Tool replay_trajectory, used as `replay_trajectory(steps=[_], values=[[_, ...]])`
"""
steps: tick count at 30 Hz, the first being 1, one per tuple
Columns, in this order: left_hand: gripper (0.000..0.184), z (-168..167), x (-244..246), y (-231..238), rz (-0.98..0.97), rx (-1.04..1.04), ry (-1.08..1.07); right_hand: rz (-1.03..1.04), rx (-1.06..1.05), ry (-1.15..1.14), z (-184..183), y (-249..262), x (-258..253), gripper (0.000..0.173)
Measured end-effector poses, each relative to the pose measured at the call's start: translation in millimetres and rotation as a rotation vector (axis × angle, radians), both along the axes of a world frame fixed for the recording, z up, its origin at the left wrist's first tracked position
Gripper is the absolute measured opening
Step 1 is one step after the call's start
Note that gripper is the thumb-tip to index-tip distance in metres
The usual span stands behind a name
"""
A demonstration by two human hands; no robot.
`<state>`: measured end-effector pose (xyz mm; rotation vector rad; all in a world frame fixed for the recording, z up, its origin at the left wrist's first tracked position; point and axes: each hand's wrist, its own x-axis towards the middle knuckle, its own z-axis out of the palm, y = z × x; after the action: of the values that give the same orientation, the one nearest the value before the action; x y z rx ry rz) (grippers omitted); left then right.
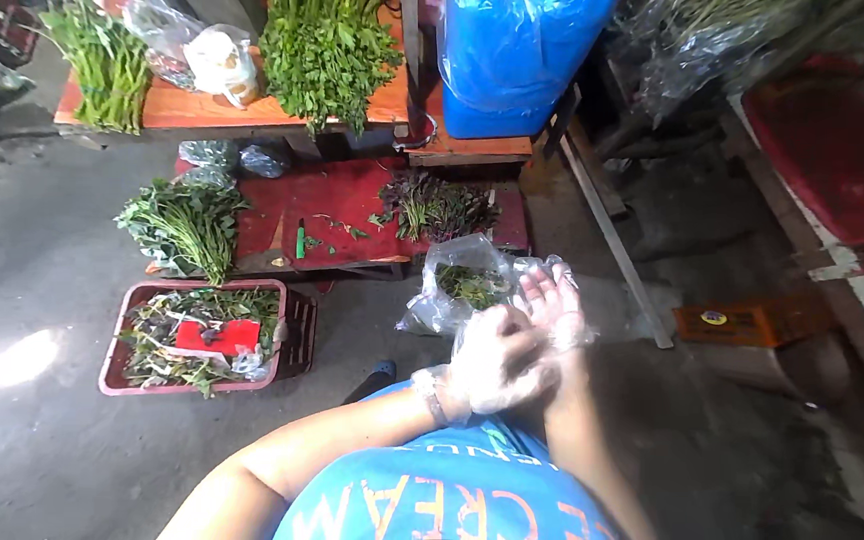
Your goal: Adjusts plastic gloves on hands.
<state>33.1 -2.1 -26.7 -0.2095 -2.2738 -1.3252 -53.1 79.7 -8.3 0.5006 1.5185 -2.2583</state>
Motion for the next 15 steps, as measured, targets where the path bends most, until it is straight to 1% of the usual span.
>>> replay_trajectory(steps=[1,2,3,4,6,8,9,10,11,12,13,14,15], values=[[0.036,0.3,-3.7,-1.0,0.004,0.041,0.008,-0.005,0.075,0.026,-4.7,-0.4,1.3,0.041],[0.027,-0.6,-6.3,-1.3,-0.007,0.071,0.049,-0.007,0.137,0.054,-6.0,-1.7,3.2,0.040],[0.019,-1.3,-7.2,-2.1,-0.048,0.093,0.105,0.012,0.188,0.084,-6.6,-0.9,4.6,0.040],[0.016,-1.6,-6.5,-4.3,-0.133,0.117,0.151,0.050,0.238,0.123,-8.4,2.6,5.4,0.042],[0.019,-2.2,-2.5,-8.1,-0.333,0.152,0.148,0.117,0.366,0.217,-16.1,11.0,3.8,0.047],[0.022,-4.6,-1.8,-8.6,-0.378,0.236,0.030,0.140,0.502,0.297,-17.6,12.5,0.8,0.056],[0.025,-4.4,-3.1,-8.2,-0.383,0.288,-0.034,0.131,0.523,0.320,-22.2,12.1,-0.6,0.057],[0.032,-1.0,-5.0,-7.7,-0.380,0.306,-0.091,0.133,0.506,0.334,-29.3,13.8,-0.3,0.057],[0.043,5.9,-6.4,-7.0,-0.350,0.280,-0.150,0.128,0.443,0.334,-38.7,16.1,0.7,0.053],[0.049,13.0,-7.9,-6.6,-0.312,0.223,-0.224,0.094,0.370,0.326,-45.8,18.6,2.1,0.051],[0.049,19.0,-10.0,-6.3,-0.276,0.163,-0.295,0.067,0.299,0.284,-47.9,19.7,0.7,0.045],[0.042,20.9,-11.5,-5.3,-0.236,0.115,-0.326,0.030,0.274,0.233,-44.7,18.8,-2.0,0.042],[0.033,19.7,-11.7,-4.3,-0.192,0.069,-0.306,0.022,0.280,0.166,-38.0,15.6,-4.6,0.037]])
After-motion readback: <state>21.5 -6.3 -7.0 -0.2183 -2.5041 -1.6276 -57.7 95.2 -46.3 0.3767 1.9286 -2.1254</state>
